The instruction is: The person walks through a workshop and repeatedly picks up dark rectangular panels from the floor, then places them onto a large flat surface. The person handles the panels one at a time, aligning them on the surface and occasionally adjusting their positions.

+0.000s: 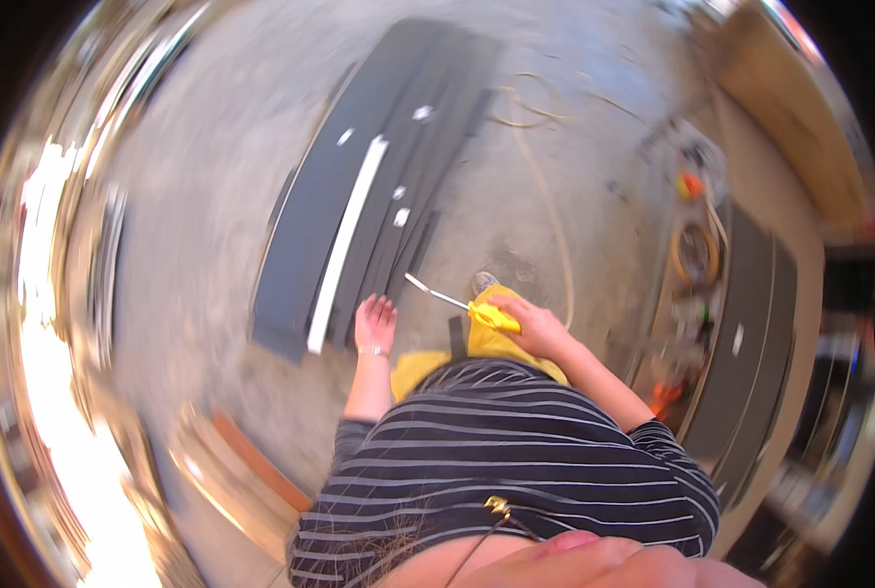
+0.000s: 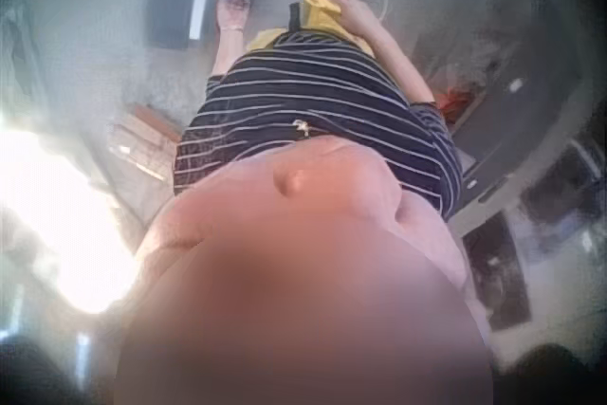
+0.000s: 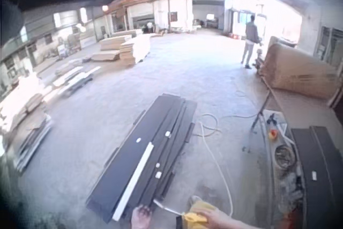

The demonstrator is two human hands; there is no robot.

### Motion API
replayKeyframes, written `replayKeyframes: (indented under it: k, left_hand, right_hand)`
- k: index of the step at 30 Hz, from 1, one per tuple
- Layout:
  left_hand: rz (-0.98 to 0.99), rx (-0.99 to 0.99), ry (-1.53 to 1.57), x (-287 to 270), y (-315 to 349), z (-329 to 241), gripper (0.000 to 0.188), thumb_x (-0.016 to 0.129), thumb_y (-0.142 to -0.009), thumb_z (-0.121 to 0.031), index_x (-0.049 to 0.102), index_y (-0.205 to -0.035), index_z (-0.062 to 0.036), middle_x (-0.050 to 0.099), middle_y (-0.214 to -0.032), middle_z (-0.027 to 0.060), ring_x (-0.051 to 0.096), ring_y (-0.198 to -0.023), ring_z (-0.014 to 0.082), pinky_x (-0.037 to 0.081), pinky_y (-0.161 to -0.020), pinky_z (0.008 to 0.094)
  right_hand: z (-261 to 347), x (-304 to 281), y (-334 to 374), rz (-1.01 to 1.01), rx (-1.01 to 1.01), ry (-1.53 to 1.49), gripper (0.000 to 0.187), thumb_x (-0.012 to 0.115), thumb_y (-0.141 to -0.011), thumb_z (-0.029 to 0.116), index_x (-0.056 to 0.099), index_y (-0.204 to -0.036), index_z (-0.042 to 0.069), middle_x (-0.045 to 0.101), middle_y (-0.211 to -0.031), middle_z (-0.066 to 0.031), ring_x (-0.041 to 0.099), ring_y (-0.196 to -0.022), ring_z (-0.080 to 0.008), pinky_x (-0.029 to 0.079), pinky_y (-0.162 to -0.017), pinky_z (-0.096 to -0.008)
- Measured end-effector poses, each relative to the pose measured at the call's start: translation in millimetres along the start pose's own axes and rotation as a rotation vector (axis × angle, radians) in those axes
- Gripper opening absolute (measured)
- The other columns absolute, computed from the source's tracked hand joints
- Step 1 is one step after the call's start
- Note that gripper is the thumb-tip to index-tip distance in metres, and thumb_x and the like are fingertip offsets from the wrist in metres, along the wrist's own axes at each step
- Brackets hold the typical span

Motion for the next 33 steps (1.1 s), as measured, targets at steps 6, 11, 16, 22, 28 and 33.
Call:
replayKeyframes:
  k: [6, 11, 16, 22, 28, 33]
  left_hand:
    - [0.429, 0.040, -0.078, 23, 42, -69, 0.026, 0.045, -0.090, -0.026, 0.060, -0.093, -0.0042, 0.063, -0.093, 0.0087, 0.059, -0.087, 0.0217, 0.049, -0.082, 0.0381]
    - [0.405, -0.207, -0.334, 31, 55, 4, 0.027, 0.044, -0.089, -0.026, 0.061, -0.094, -0.0057, 0.064, -0.095, 0.0069, 0.060, -0.088, 0.0216, 0.049, -0.081, 0.0400]
    - [0.648, -0.466, -0.584, 59, 91, 128, 0.026, 0.047, -0.088, -0.029, 0.061, -0.098, -0.0089, 0.062, -0.099, 0.0045, 0.057, -0.092, 0.0221, 0.046, -0.085, 0.0390]
    - [0.800, -0.543, -1.124, 26, 156, 247, 0.032, 0.052, -0.086, -0.032, 0.055, -0.112, -0.0130, 0.055, -0.112, 0.0043, 0.049, -0.103, 0.0228, 0.037, -0.094, 0.0399]
    - [0.807, -0.644, -1.216, -78, 237, 357, 0.040, 0.055, -0.084, -0.033, 0.051, -0.116, -0.0096, 0.052, -0.112, 0.0081, 0.049, -0.103, 0.0264, 0.040, -0.091, 0.0411]
    - [0.658, -0.808, -1.465, -212, 312, 408, 0.041, 0.051, -0.086, -0.030, 0.048, -0.119, -0.0059, 0.049, -0.123, 0.0141, 0.051, -0.106, 0.0288, 0.043, -0.088, 0.0394]
  right_hand:
    - [42, 58, 163, 0.025, 0.601, -0.354, 0.047, 0.058, -0.083, 0.031, 0.047, -0.124, 0.010, 0.061, -0.097, -0.0140, 0.061, -0.075, -0.0248, 0.048, -0.066, -0.0352]
    - [100, 65, 299, -0.339, 0.725, -0.740, 0.039, 0.055, -0.084, 0.031, 0.052, -0.117, 0.012, 0.054, -0.074, -0.0058, 0.050, -0.054, -0.0126, 0.044, -0.053, -0.0280]
    - [126, 139, 396, -0.284, 0.931, -0.712, 0.034, 0.054, -0.085, 0.035, 0.054, -0.108, 0.009, 0.056, -0.075, -0.0061, 0.051, -0.054, -0.0136, 0.044, -0.050, -0.0284]
    - [154, 211, 543, -0.599, 1.046, -0.878, 0.034, 0.053, -0.085, 0.036, 0.054, -0.108, 0.010, 0.052, -0.068, -0.0035, 0.047, -0.050, -0.0128, 0.042, -0.047, -0.0272]
    - [124, 208, 894, -1.666, 1.728, -0.662, 0.040, 0.046, -0.089, 0.043, 0.047, -0.098, 0.004, 0.049, -0.063, -0.0027, 0.040, -0.041, -0.0111, 0.037, -0.036, -0.0289]
    - [93, 181, 908, -1.344, 1.400, -0.711, 0.045, 0.045, -0.089, 0.047, 0.042, -0.104, 0.004, 0.054, -0.074, -0.0057, 0.040, -0.039, -0.0107, 0.036, -0.034, -0.0267]
Point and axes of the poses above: each hand's wrist, its own y-axis away from the middle knuckle, its own x-axis out of the palm, z = x × y, the point moved 9 cm from there along -y, towards the middle knuckle
